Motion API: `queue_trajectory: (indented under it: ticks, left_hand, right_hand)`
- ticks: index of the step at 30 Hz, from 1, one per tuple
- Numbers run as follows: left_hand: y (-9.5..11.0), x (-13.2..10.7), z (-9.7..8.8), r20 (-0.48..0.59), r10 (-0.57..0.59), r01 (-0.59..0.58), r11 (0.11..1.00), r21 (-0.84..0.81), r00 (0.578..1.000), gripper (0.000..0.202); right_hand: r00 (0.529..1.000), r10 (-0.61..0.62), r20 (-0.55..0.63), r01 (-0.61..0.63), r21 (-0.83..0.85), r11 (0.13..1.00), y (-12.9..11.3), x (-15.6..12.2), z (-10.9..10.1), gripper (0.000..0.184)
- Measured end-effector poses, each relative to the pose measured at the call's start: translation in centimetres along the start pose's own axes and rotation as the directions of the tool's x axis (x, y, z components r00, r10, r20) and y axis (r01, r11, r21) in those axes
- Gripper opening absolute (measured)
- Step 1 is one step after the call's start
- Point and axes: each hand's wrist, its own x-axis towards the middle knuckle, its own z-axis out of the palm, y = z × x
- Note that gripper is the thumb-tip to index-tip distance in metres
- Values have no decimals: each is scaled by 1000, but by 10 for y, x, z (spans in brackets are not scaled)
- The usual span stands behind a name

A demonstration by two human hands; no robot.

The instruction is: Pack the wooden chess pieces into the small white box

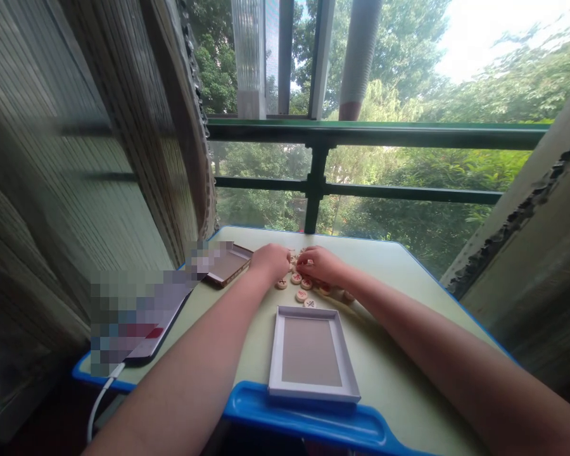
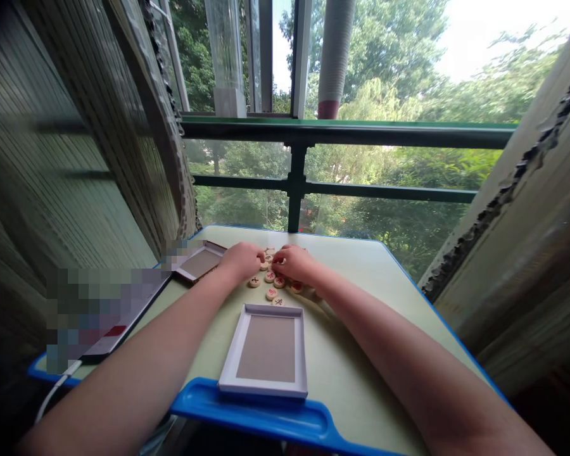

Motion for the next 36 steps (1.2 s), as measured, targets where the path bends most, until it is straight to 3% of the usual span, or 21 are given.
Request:
queue_trajectory:
  ticks: [5,12,21,28,36]
  left_hand:
    - [0,0,2,45,3,-3,1000,18,999,28]
    - [0,-3,1,49,25,-26,999,21,998,29]
    - [-1,-2,3,18,41,-41,999,16,999,29]
    - [-1,-3,4,10,39,-39,999,29,999,30]
    - [-1,-3,5,16,43,-44,999,24,999,27]
  right_hand:
    - [994,96,46,-96,-10,995,-5,-2,-4,19]
    - [989,98,108,-97,-18,995,-2,-1,-5,24]
    - [997,76,-29,-75,10,997,-7,-1,-3,9]
    - [999,-44,-7,44,50,998,-4,-3,-2,15]
    - [984,107,-143,-120,-80,990,12,1,-2,20]
